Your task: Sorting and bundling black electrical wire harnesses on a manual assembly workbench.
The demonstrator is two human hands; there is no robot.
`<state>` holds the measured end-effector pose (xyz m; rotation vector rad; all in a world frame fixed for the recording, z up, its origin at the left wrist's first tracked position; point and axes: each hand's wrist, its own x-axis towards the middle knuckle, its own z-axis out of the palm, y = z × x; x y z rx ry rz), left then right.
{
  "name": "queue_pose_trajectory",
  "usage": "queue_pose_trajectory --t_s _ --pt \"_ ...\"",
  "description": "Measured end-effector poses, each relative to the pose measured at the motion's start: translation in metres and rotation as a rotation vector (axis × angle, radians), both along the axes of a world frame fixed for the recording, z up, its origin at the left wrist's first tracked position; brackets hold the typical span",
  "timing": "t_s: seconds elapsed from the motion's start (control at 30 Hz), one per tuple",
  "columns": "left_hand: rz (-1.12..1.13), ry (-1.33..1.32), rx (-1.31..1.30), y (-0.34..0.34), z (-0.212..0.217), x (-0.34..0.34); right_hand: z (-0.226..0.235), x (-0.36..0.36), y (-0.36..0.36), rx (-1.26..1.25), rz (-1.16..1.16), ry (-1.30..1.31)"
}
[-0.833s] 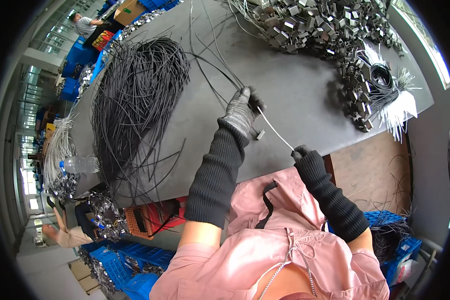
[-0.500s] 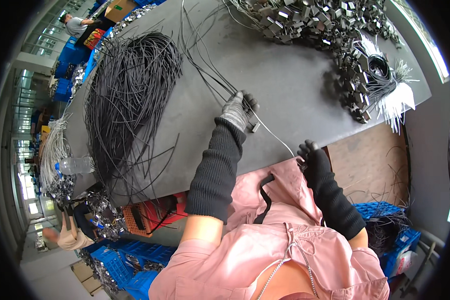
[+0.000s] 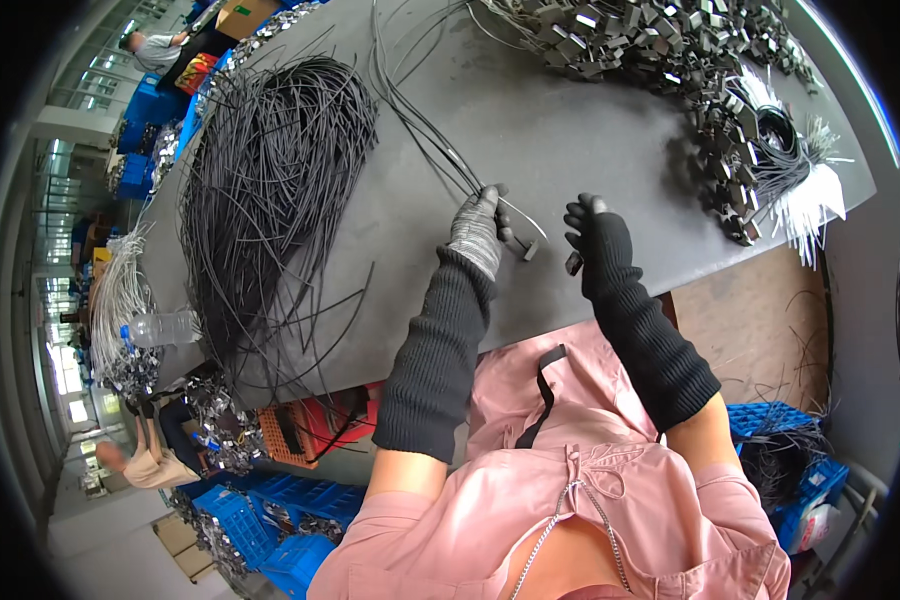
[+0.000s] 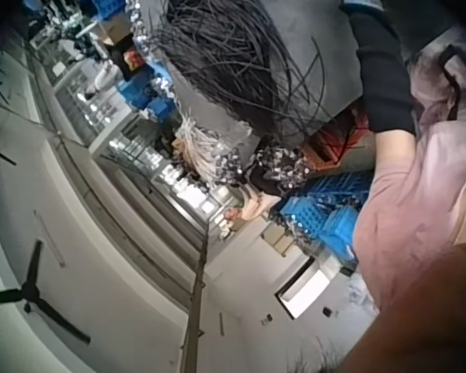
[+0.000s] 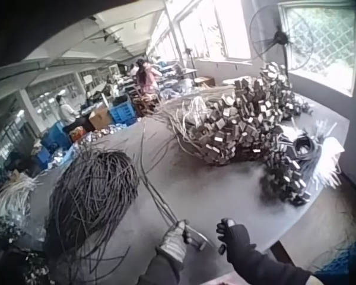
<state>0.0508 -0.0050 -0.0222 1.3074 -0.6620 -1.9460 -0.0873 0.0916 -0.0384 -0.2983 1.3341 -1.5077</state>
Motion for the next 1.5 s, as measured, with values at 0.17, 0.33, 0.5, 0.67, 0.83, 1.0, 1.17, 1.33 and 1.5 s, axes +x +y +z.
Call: queue_pose_trajectory --t_s 0.17,0.33,0.5,0.67,0.83,1.0,1.17,1.33,1.5 --pt "0.005 0.104 0.040 0.005 -0.002 -0.006 0.013 0.004 0.035 0.096 0.566 0.236" --pt "0.217 0.059 0.092 0.002 -0.007 -0.009 0.018 -0.007 0.068 0.177 0.549 0.745" --pt "0.221 0.101 0.121 -0.029 0.002 -0.002 0.021 -0.013 0.103 0.191 0.526 0.882" --pt "0.037 -0.051 0.103 -0.036 0.013 -0.014 0.020 -0.012 0.098 0.209 0.455 0.890" --pt "0.017 -0.007 0.089 -0.044 0.018 -0.010 0.016 -0.017 0.085 0.078 0.478 0.994" --pt "-0.138 -0.177 0.019 -0.050 0.011 -0.006 0.010 -0.023 0.092 0.099 0.444 0.983" --pt "-0.100 -0.193 0.021 -0.041 0.001 -0.015 0.001 -0.022 0.086 0.347 0.355 0.644" --pt "-0.114 -0.278 -0.020 -0.040 0.007 -0.014 -0.005 -0.012 0.075 0.261 0.311 0.855" --pt "-0.200 -0.336 0.006 -0.004 0.001 -0.031 -0.008 -0.002 0.047 0.101 0.395 1.316"
